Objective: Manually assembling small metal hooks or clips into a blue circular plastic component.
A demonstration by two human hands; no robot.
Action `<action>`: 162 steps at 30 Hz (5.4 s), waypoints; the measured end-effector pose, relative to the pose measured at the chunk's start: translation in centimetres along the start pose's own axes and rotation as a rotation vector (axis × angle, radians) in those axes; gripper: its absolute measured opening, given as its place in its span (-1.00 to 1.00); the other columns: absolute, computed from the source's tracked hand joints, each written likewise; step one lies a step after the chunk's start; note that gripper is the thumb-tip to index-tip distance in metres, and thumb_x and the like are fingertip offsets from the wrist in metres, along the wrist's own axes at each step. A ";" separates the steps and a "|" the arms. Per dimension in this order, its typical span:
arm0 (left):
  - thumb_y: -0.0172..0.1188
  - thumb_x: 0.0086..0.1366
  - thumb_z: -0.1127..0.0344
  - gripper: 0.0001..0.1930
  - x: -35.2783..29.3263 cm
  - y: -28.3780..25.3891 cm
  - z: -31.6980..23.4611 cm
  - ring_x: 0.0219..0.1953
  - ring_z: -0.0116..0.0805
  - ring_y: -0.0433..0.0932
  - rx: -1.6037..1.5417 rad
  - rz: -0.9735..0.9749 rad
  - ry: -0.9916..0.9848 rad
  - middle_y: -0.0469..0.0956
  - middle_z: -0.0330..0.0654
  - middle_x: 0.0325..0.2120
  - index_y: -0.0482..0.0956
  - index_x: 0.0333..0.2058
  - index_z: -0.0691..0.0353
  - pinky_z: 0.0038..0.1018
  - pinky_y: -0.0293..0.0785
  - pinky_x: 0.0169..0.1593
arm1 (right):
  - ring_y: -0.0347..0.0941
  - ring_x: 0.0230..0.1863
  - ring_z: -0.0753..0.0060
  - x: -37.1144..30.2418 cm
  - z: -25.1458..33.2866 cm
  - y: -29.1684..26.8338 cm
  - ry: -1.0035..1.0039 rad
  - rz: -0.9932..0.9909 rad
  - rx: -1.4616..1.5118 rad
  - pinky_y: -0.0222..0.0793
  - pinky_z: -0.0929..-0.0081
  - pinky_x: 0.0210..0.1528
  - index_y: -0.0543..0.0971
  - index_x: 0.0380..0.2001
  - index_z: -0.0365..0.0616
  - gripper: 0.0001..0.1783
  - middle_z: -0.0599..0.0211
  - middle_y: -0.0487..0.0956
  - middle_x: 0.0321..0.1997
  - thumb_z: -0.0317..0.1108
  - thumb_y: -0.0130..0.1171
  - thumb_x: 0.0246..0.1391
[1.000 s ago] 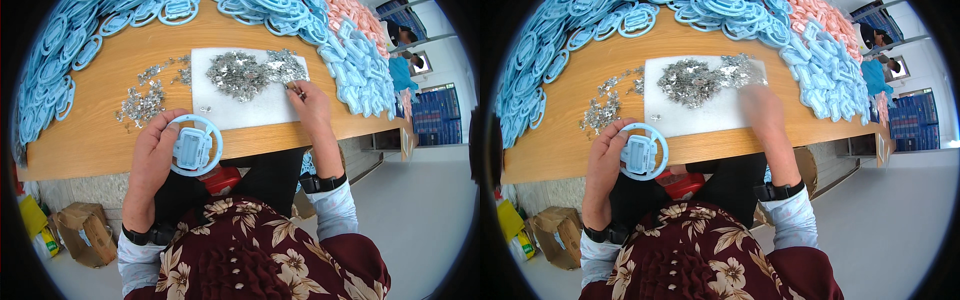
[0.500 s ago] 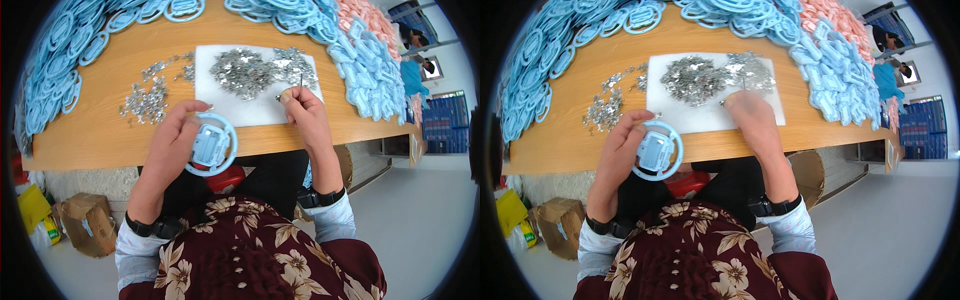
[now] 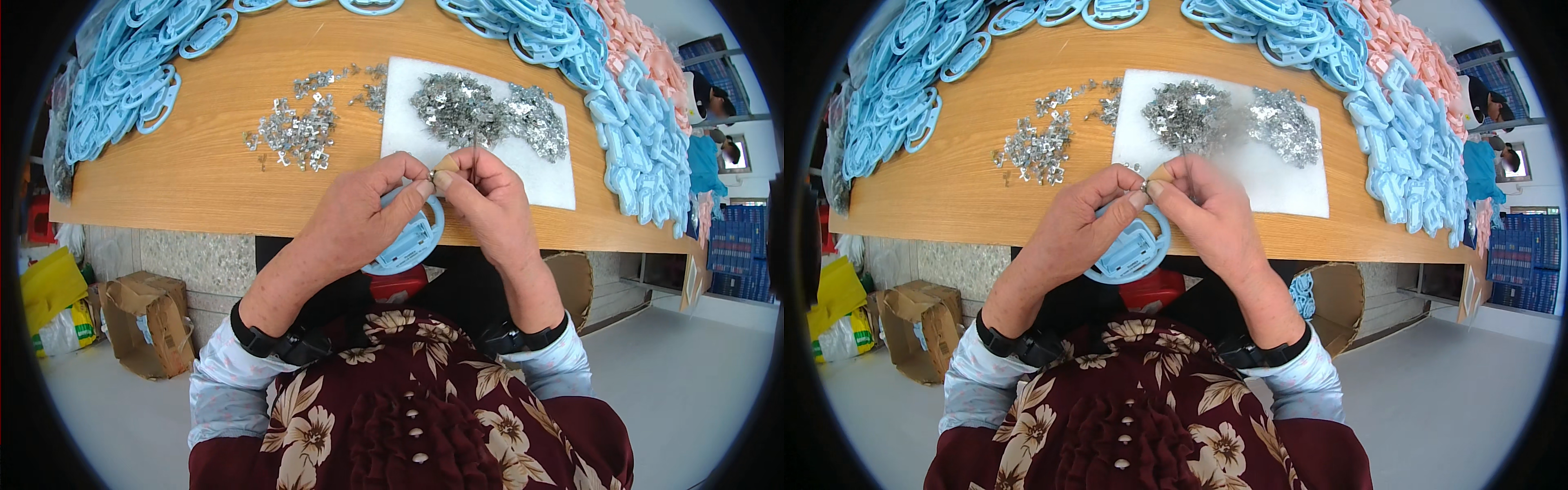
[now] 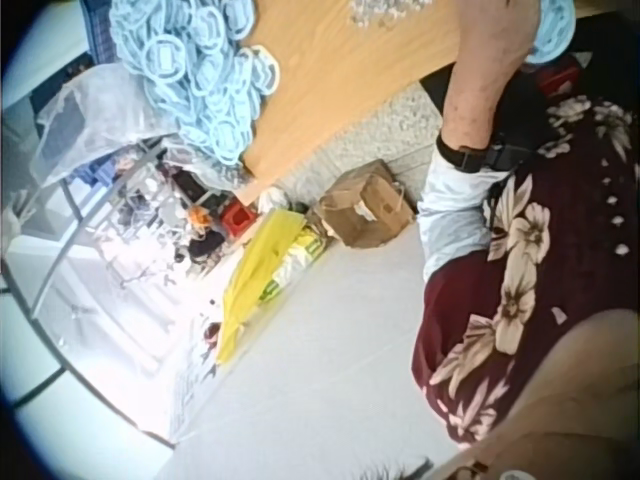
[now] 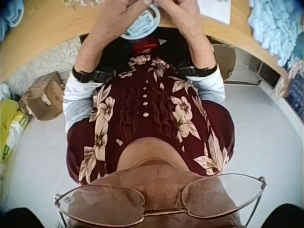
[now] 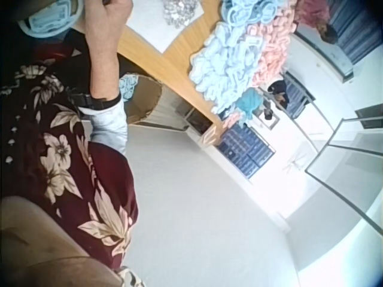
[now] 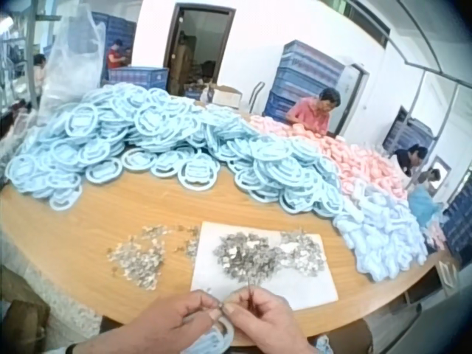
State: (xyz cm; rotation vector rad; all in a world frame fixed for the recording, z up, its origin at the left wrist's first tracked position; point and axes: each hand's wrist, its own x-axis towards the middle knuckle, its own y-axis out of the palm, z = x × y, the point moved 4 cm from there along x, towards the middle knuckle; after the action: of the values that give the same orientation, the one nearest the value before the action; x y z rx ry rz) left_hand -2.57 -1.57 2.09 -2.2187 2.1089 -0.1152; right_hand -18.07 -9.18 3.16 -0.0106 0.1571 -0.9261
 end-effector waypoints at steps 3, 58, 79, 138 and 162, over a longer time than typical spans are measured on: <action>0.13 0.44 0.21 -0.80 0.1 -0.5 -0.3 -0.45 -0.43 0.52 0.117 0.016 -0.010 0.59 -0.17 -0.52 0.56 -0.21 0.24 -0.44 0.45 -0.32 | 0.34 -0.41 0.72 0.9 1.0 -0.4 -0.061 0.042 -0.213 0.31 0.60 -0.35 0.53 -0.27 -0.29 -0.72 0.50 0.51 -0.48 -0.26 0.26 0.13; -0.07 0.49 0.30 -0.71 1.2 -1.9 2.8 -0.40 -0.50 0.50 0.176 -0.157 -0.037 0.56 -0.22 -0.38 0.52 0.00 0.32 -0.48 0.47 -0.31 | 0.60 -0.33 -0.04 -2.1 2.6 0.8 -0.242 -0.006 -1.070 0.49 0.22 -0.30 0.58 0.07 0.01 -0.66 0.06 0.63 -0.38 -0.47 0.16 0.24; -0.05 0.49 0.31 -0.71 0.8 -1.6 2.3 -0.33 -0.35 0.61 0.231 -0.180 -0.003 0.64 -0.07 -0.37 0.57 -0.05 0.37 -0.41 0.51 -0.21 | 0.59 -0.45 -0.02 -1.0 6.1 2.8 -0.319 0.247 -1.452 0.44 0.07 -0.45 0.61 -0.14 -0.06 -0.74 0.10 0.60 -0.54 -0.45 0.13 0.07; -0.02 0.45 0.43 -0.53 -3.5 0.7 1.4 -0.02 -0.30 0.56 -0.473 0.078 -0.171 0.43 -0.04 0.06 0.13 0.28 0.32 -0.33 0.65 -0.05 | 0.48 -0.14 0.70 -4.6 1.5 -0.7 -0.040 0.043 0.195 0.40 0.64 -0.06 0.45 0.01 -0.26 -0.71 0.41 0.59 -0.15 -0.43 0.18 0.26; -0.06 0.54 0.33 -0.76 -2.9 -4.5 1.4 -0.16 -0.63 0.48 -0.245 -0.213 -0.091 0.56 -0.29 -0.17 0.46 0.06 0.26 -0.61 0.46 -0.07 | 0.53 -0.22 -0.06 3.1 1.3 1.9 -0.353 -0.142 -0.867 0.42 0.13 -0.17 0.63 -0.32 -0.20 -0.80 0.05 0.62 -0.31 -0.27 0.22 0.17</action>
State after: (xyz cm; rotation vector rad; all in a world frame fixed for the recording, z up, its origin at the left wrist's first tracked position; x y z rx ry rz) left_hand 1.89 1.57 1.15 -2.5270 1.9264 0.2403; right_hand -14.53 -10.62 3.89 -0.9919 0.2201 -0.9221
